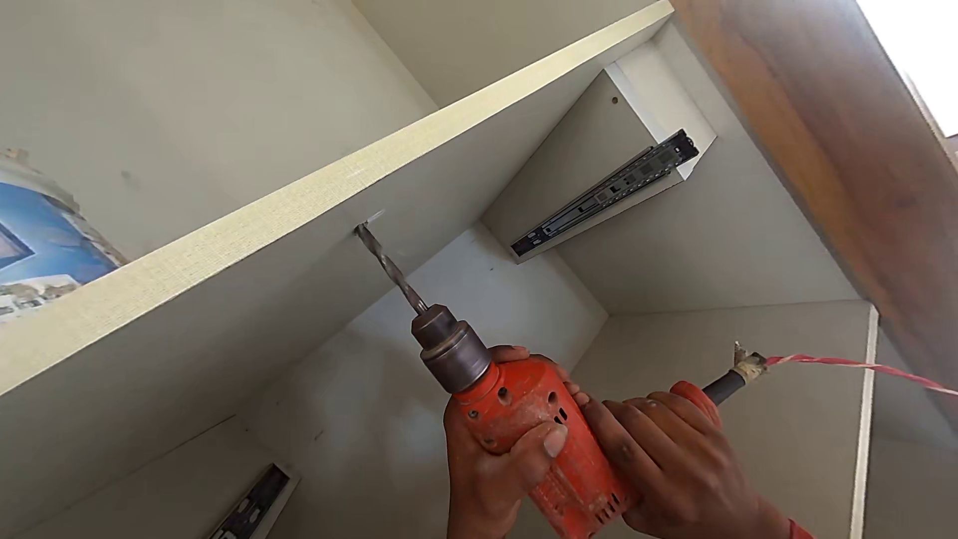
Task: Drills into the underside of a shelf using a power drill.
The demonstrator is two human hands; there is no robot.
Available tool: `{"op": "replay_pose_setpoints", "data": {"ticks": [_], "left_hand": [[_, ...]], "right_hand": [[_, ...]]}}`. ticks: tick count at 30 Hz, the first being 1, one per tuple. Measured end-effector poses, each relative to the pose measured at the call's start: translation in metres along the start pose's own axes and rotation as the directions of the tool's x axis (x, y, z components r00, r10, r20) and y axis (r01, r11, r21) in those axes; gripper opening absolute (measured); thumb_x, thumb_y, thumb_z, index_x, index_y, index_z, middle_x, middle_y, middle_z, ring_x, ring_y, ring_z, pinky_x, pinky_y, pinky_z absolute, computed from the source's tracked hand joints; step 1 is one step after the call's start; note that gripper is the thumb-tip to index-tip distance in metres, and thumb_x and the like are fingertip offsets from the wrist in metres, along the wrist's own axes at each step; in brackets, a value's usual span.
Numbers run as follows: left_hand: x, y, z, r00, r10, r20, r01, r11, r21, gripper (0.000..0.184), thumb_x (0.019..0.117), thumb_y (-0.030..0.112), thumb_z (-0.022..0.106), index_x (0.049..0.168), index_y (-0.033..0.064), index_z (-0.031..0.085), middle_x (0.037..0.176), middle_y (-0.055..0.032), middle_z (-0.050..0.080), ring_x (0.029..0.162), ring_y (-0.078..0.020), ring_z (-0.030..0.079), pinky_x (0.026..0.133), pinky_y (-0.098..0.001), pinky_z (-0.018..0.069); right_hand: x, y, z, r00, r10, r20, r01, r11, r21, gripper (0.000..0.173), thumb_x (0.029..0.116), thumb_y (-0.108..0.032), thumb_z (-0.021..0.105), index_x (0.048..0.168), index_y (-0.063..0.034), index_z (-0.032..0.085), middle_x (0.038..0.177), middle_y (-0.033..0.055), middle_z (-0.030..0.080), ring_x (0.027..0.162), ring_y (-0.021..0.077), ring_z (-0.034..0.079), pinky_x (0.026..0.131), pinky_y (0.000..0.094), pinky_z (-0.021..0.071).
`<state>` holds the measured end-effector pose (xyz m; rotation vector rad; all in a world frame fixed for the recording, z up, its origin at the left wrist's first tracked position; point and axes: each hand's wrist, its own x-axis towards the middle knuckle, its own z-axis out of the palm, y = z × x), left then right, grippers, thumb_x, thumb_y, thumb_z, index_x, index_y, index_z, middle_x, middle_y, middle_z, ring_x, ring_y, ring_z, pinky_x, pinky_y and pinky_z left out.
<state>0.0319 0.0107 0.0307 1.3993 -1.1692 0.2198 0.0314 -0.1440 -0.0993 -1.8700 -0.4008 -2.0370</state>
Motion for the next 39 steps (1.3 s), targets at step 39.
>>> {"op": "replay_pose_setpoints", "data": {"ticks": [39], "left_hand": [[0.006,-0.001,0.021,0.995,0.052,-0.088,-0.048,0.998,0.048,0.056,0.0796,0.025,0.087,0.120,-0.0029,0.061,0.098,-0.0208,0.073,0.088,-0.0268,0.075,0.080,-0.0389,0.0638]], "right_hand": [[0.011,0.019,-0.029,0.996,-0.048,0.080,0.049,0.999,-0.015,0.056,0.0924,-0.035,0.051,0.144,-0.0141,0.051,0.094,0.0057,0.070,0.077,0.0216,0.064,0.073,0.0357,0.0514]]}}
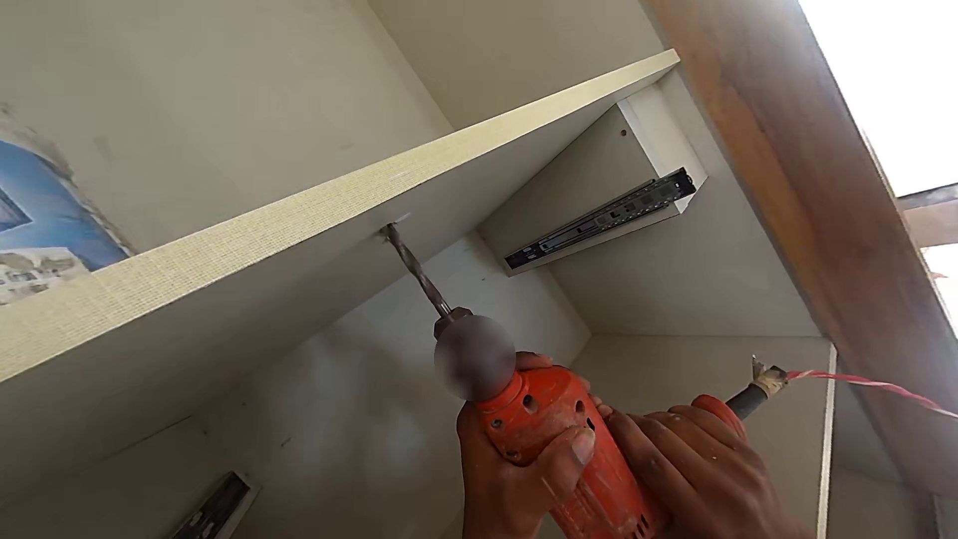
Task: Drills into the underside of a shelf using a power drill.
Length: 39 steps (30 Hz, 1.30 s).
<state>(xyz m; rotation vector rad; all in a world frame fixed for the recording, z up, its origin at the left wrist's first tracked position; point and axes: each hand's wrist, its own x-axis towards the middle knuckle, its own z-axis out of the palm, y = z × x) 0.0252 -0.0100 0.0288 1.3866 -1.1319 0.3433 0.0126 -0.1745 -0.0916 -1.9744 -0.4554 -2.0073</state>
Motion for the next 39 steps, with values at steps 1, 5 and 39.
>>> {"op": "replay_pose_setpoints", "data": {"ticks": [1,5,39], "left_hand": [[-0.001,0.000,0.001,1.000,-0.001,-0.010,0.001,1.000,-0.002,0.056,0.0793,0.025,0.088,0.120,-0.0028,0.062,0.098,-0.0205,0.073,0.088,-0.0266,0.075,0.080,-0.0389,0.0638],[-0.001,0.000,0.004,1.000,0.000,-0.002,0.000,0.999,-0.042,0.054,0.0802,0.023,0.087,0.120,-0.0020,0.061,0.098,-0.0205,0.073,0.088,-0.0270,0.075,0.080,-0.0397,0.0640],[0.005,-0.004,0.002,0.999,0.017,0.030,-0.012,0.989,-0.149,0.052,0.0810,0.022,0.086,0.122,0.0004,0.062,0.101,-0.0220,0.073,0.090,-0.0298,0.075,0.081,-0.0429,0.0638]], "right_hand": [[0.000,0.000,-0.001,1.000,-0.002,0.003,0.002,1.000,0.000,0.056,0.0933,-0.035,0.050,0.145,-0.0140,0.050,0.090,0.0053,0.068,0.076,0.0216,0.064,0.074,0.0355,0.0511],[0.001,0.002,-0.006,1.000,-0.015,0.006,0.015,1.000,-0.013,0.056,0.0929,-0.035,0.050,0.145,-0.0139,0.050,0.083,0.0037,0.066,0.074,0.0215,0.062,0.074,0.0350,0.0501],[0.005,0.001,-0.011,1.000,-0.014,0.022,0.015,0.997,-0.076,0.054,0.0952,-0.035,0.049,0.145,-0.0140,0.051,0.085,0.0038,0.066,0.076,0.0219,0.062,0.076,0.0349,0.0491]]}}
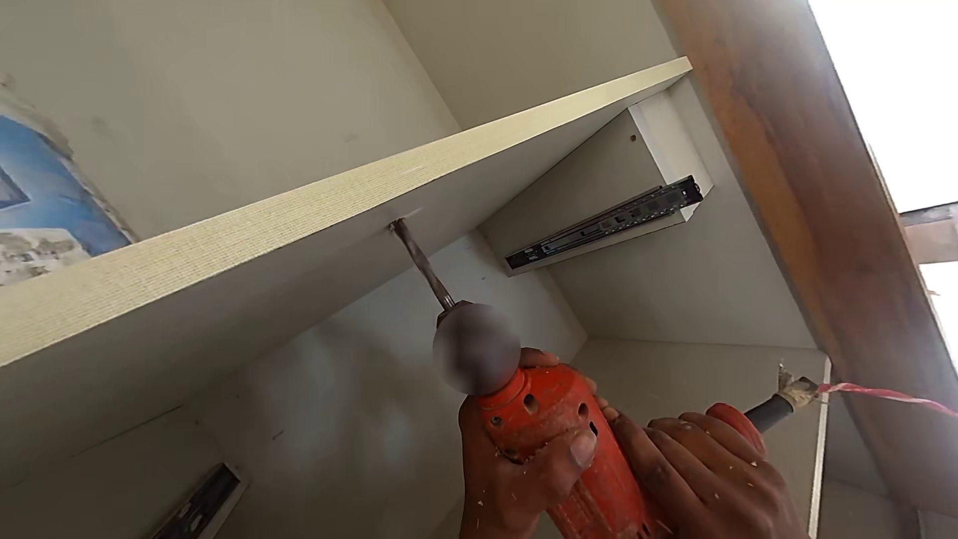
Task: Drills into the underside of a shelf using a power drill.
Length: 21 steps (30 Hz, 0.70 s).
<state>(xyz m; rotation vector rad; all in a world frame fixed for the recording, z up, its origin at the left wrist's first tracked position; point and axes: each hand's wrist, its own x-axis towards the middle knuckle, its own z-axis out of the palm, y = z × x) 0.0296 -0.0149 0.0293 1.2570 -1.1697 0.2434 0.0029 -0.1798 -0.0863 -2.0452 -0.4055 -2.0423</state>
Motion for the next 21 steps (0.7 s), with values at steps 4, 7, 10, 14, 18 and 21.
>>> {"op": "replay_pose_setpoints", "data": {"ticks": [4,7,10,14,18,21], "left_hand": [[0.0040,-0.0012,-0.0009,1.000,-0.007,0.028,0.007,1.000,-0.023,0.053,0.0821,0.023,0.086,0.124,0.0008,0.061,0.102,-0.0237,0.072,0.092,-0.0320,0.075,0.083,-0.0449,0.0634],[0.0058,-0.0004,-0.0017,0.999,-0.014,0.035,0.016,0.999,-0.033,0.052,0.0824,0.021,0.085,0.124,-0.0003,0.061,0.102,-0.0256,0.072,0.092,-0.0343,0.074,0.083,-0.0470,0.0632],[0.0055,0.0015,-0.0043,0.999,-0.014,0.047,0.014,1.000,-0.010,0.053,0.0827,0.023,0.085,0.124,0.0005,0.062,0.102,-0.0246,0.072,0.092,-0.0331,0.074,0.083,-0.0459,0.0631],[0.0034,0.0032,-0.0063,0.999,-0.044,0.019,0.045,0.999,-0.024,0.057,0.0800,0.023,0.087,0.123,-0.0025,0.060,0.102,-0.0275,0.071,0.091,-0.0369,0.074,0.083,-0.0493,0.0634],[0.0034,0.0033,-0.0069,0.999,-0.044,0.014,0.044,0.999,-0.017,0.056,0.0800,0.023,0.087,0.122,-0.0022,0.060,0.103,-0.0262,0.071,0.092,-0.0356,0.074,0.083,-0.0488,0.0633],[0.0051,0.0023,-0.0068,0.999,-0.031,0.016,0.031,0.999,-0.011,0.054,0.0797,0.022,0.087,0.121,-0.0011,0.062,0.103,-0.0249,0.071,0.092,-0.0338,0.074,0.083,-0.0472,0.0632]], "right_hand": [[0.0020,0.0018,-0.0005,1.000,0.007,0.002,-0.007,1.000,-0.024,0.053,0.0939,-0.033,0.050,0.143,-0.0150,0.052,0.084,0.0033,0.066,0.077,0.0216,0.062,0.076,0.0349,0.0495],[0.0030,0.0017,0.0000,1.000,0.004,0.000,-0.004,1.000,-0.026,0.051,0.0939,-0.033,0.050,0.142,-0.0146,0.053,0.084,0.0027,0.067,0.076,0.0211,0.062,0.074,0.0349,0.0497],[0.0035,-0.0015,0.0017,1.000,0.009,-0.008,-0.010,1.000,-0.017,0.050,0.0949,-0.033,0.049,0.141,-0.0143,0.053,0.085,0.0033,0.066,0.075,0.0215,0.062,0.074,0.0351,0.0498],[0.0030,-0.0065,0.0026,1.000,0.028,-0.001,-0.028,1.000,-0.012,0.050,0.0941,-0.034,0.050,0.140,-0.0143,0.054,0.091,0.0035,0.070,0.079,0.0208,0.064,0.076,0.0347,0.0507],[0.0030,-0.0069,0.0037,0.999,0.032,-0.001,-0.032,0.999,-0.001,0.050,0.0956,-0.034,0.049,0.141,-0.0144,0.054,0.087,0.0036,0.069,0.077,0.0213,0.064,0.075,0.0351,0.0508],[0.0028,-0.0044,0.0054,1.000,0.022,-0.003,-0.022,1.000,0.011,0.052,0.0952,-0.034,0.049,0.143,-0.0142,0.052,0.085,0.0038,0.067,0.076,0.0218,0.062,0.074,0.0355,0.0501]]}}
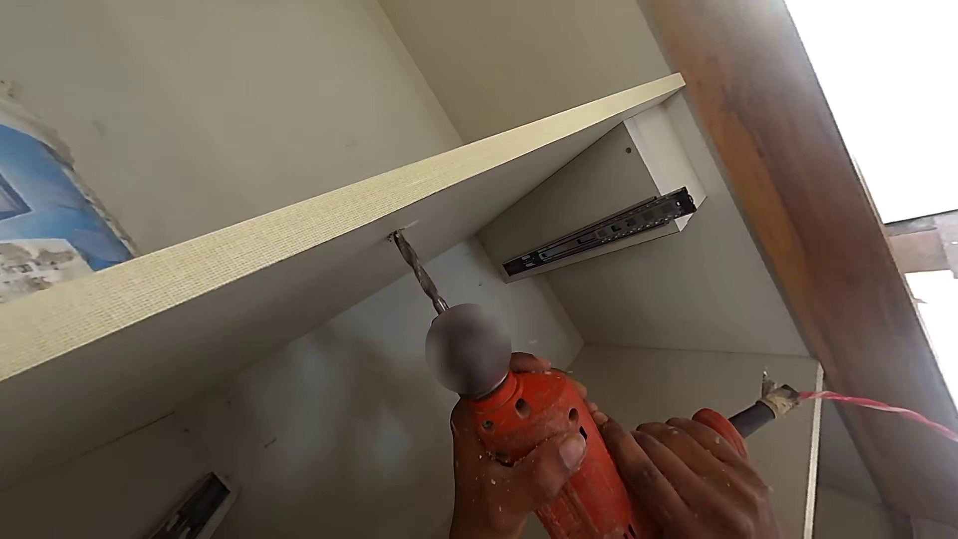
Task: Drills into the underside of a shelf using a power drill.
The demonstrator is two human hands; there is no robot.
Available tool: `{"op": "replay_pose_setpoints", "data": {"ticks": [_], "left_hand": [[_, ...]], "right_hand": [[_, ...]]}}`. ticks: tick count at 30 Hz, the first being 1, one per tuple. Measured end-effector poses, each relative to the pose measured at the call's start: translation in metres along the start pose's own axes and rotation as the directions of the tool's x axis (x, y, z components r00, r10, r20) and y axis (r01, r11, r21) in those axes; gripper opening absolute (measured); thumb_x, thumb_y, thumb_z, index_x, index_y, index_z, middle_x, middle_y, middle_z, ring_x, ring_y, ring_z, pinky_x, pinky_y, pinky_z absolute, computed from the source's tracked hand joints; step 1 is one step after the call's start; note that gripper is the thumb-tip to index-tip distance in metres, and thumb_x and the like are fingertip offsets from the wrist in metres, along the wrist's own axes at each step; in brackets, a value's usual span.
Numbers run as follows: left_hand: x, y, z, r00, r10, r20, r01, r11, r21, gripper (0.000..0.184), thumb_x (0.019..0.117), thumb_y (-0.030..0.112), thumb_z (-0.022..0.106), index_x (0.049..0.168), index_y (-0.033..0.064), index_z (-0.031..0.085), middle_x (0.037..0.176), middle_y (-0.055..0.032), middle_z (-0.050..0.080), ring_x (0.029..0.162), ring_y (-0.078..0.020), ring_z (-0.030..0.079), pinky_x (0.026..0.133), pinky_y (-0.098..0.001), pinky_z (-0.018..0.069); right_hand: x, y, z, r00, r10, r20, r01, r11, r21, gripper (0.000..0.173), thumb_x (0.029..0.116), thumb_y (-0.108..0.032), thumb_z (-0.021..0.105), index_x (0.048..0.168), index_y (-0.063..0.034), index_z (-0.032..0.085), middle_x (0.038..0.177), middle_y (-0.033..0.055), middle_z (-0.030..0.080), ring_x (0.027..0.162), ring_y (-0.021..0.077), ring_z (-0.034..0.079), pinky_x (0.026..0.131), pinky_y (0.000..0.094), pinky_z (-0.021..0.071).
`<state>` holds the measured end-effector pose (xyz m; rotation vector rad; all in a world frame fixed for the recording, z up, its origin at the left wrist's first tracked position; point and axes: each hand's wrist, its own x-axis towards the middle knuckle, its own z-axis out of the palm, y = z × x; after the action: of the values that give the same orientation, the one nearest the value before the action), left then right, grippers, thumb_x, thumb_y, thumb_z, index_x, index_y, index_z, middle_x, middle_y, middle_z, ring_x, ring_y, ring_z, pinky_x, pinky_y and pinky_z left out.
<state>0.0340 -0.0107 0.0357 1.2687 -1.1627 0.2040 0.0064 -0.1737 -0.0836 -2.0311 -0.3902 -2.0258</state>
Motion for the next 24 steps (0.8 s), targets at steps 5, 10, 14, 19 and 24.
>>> {"op": "replay_pose_setpoints", "data": {"ticks": [5,10,14,19,24], "left_hand": [[-0.0004,0.0003,-0.0022,1.000,0.000,0.017,0.000,1.000,-0.001,0.056,0.0805,0.021,0.087,0.123,-0.0028,0.060,0.102,-0.0267,0.071,0.092,-0.0354,0.074,0.083,-0.0483,0.0632],[-0.0003,0.0017,-0.0005,1.000,-0.014,-0.019,0.014,1.000,0.023,0.055,0.0783,0.022,0.088,0.121,-0.0011,0.062,0.101,-0.0249,0.072,0.090,-0.0337,0.075,0.082,-0.0470,0.0639],[0.0012,0.0010,-0.0003,1.000,0.007,0.003,-0.007,1.000,0.013,0.054,0.0805,0.023,0.087,0.122,-0.0011,0.061,0.102,-0.0248,0.072,0.091,-0.0336,0.074,0.083,-0.0475,0.0634],[0.0004,0.0022,0.0010,1.000,0.000,0.000,0.000,1.000,0.007,0.052,0.0807,0.024,0.086,0.122,0.0011,0.063,0.101,-0.0221,0.072,0.090,-0.0302,0.074,0.083,-0.0441,0.0633],[0.0014,-0.0018,0.0050,1.000,0.001,0.025,0.001,0.997,-0.073,0.052,0.0819,0.021,0.085,0.124,0.0016,0.062,0.103,-0.0215,0.072,0.093,-0.0295,0.074,0.085,-0.0446,0.0628]], "right_hand": [[0.0003,-0.0015,0.0017,1.000,0.002,-0.009,-0.002,1.000,-0.006,0.050,0.0953,-0.035,0.050,0.141,-0.0143,0.053,0.082,0.0026,0.066,0.076,0.0210,0.063,0.075,0.0343,0.0504],[0.0014,-0.0010,0.0022,1.000,0.009,-0.005,-0.009,1.000,0.004,0.050,0.0952,-0.035,0.051,0.141,-0.0142,0.054,0.083,0.0031,0.067,0.075,0.0211,0.063,0.074,0.0346,0.0501],[0.0026,0.0000,-0.0023,1.000,0.008,0.013,-0.008,1.000,-0.010,0.051,0.0940,-0.036,0.052,0.141,-0.0149,0.054,0.085,0.0031,0.068,0.077,0.0212,0.063,0.076,0.0345,0.0502],[0.0020,-0.0015,-0.0023,1.000,0.010,0.005,-0.010,1.000,-0.021,0.051,0.0939,-0.037,0.051,0.140,-0.0145,0.056,0.091,0.0042,0.070,0.078,0.0209,0.064,0.075,0.0346,0.0499],[0.0008,0.0052,-0.0043,1.000,-0.001,-0.016,0.001,1.000,-0.027,0.051,0.0931,-0.037,0.052,0.140,-0.0159,0.056,0.094,0.0039,0.071,0.080,0.0209,0.065,0.077,0.0341,0.0495]]}}
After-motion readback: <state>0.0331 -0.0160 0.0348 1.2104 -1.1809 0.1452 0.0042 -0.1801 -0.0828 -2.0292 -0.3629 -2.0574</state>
